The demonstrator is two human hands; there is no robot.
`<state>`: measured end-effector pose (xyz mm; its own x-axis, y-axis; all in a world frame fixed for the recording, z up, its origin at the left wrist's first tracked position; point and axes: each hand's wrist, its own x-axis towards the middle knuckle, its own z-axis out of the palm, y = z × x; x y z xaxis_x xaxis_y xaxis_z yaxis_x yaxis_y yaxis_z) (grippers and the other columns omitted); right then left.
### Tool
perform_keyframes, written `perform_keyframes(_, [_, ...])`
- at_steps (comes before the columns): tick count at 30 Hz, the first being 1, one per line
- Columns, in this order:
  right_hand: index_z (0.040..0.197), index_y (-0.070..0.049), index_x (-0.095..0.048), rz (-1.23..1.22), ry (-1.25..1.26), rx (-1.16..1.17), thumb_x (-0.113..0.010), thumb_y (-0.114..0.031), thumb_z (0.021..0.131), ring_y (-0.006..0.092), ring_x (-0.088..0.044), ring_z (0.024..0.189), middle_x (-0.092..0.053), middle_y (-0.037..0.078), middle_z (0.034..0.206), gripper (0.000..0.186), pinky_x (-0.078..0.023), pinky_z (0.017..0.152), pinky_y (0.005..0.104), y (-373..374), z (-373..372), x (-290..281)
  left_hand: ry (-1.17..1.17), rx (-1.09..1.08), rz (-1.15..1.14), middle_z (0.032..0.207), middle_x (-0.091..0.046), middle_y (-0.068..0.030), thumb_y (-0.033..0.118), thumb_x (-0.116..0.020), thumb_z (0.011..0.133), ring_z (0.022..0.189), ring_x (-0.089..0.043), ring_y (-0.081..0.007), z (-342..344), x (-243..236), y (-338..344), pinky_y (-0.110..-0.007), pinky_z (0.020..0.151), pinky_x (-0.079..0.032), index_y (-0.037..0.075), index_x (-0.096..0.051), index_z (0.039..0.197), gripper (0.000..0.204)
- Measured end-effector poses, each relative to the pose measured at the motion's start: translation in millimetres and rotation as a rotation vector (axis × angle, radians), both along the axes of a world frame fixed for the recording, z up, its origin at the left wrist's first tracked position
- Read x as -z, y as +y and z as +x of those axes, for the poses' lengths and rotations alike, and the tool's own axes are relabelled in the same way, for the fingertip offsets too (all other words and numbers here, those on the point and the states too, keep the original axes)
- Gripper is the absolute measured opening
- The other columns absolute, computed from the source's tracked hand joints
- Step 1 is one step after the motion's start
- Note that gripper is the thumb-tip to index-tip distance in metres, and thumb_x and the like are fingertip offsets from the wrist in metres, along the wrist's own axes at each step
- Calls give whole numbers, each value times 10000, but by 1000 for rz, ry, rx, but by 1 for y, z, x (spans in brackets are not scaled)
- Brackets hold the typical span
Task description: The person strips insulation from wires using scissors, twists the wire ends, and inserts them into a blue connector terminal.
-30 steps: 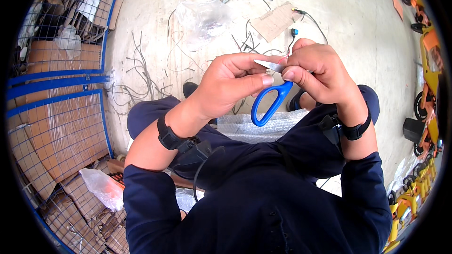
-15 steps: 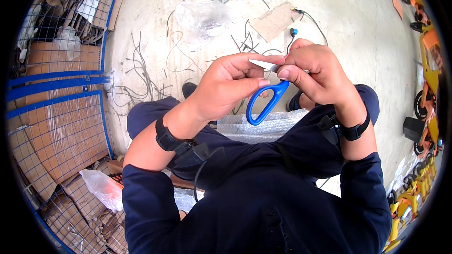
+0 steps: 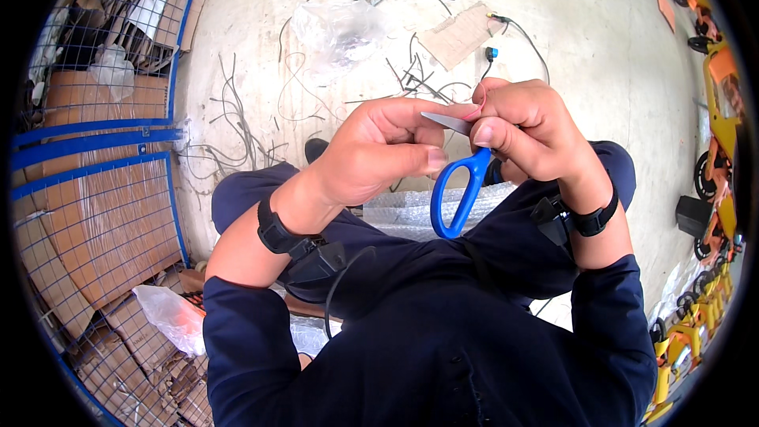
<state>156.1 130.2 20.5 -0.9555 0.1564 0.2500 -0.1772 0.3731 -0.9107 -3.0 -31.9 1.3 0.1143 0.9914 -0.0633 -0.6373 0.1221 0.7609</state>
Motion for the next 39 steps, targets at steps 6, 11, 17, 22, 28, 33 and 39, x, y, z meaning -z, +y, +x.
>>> perform_keyframes(6, [746,-21,-638,-90,25,-22,-629,-190,892,169,-586,650,-575,66,613,223,-465,635,288,0,0,1,17,-10,2,737,-516,-10,-40,-534,829,665,-468,-61,3,-5,1,-213,645,-392,-28,-492,1305,479])
perform_keyframes(11, [783,-22,-652,-12,-45,-47,-629,-172,885,209,-602,649,-615,81,654,183,-469,632,301,3,1,-1,-19,-120,-17,910,-629,-93,-47,-516,839,737,-530,-86,7,-5,5,-227,681,-429,-57,-429,1344,513])
perform_keyframes(17, [797,-33,-663,58,33,-42,-636,-161,875,230,-599,641,-640,79,674,153,-466,614,315,0,-1,0,-53,-56,19,1028,-647,-136,-39,-524,860,822,-583,-107,0,-7,5,-248,752,-469,-56,-434,1337,486])
perform_keyframes(22, [786,-36,-665,73,24,0,-639,-171,875,232,-594,625,-631,79,662,163,-465,593,315,-1,-1,0,107,-70,-1,1146,-613,-197,-81,-503,862,1012,-620,-188,1,-4,4,-307,890,-495,-91,-457,1294,435])
perform_keyframes(28, [767,-35,-661,106,-10,56,-630,-184,882,235,-560,572,-598,88,620,191,-453,577,313,-1,-2,1,193,-108,-43,1166,-605,-212,-84,-506,864,1007,-637,-207,0,-8,4,-299,869,-523,-105,-520,1220,357])
perform_keyframes(33, [751,-31,-652,98,-43,68,-617,-195,891,239,-522,549,-566,85,587,218,-432,563,318,-4,-2,0,200,-183,-64,1090,-642,-196,-75,-519,859,959,-650,-195,4,-7,6,-295,842,-537,-98,-575,1150,297])
perform_keyframes(39, [754,-19,-646,94,-64,124,-614,-198,894,229,-512,550,-549,88,575,229,-419,549,322,-5,-4,0,245,-214,-64,1087,-643,-191,-79,-519,846,961,-651,-203,2,-7,7,-292,846,-535,-90,-584,1147,309])
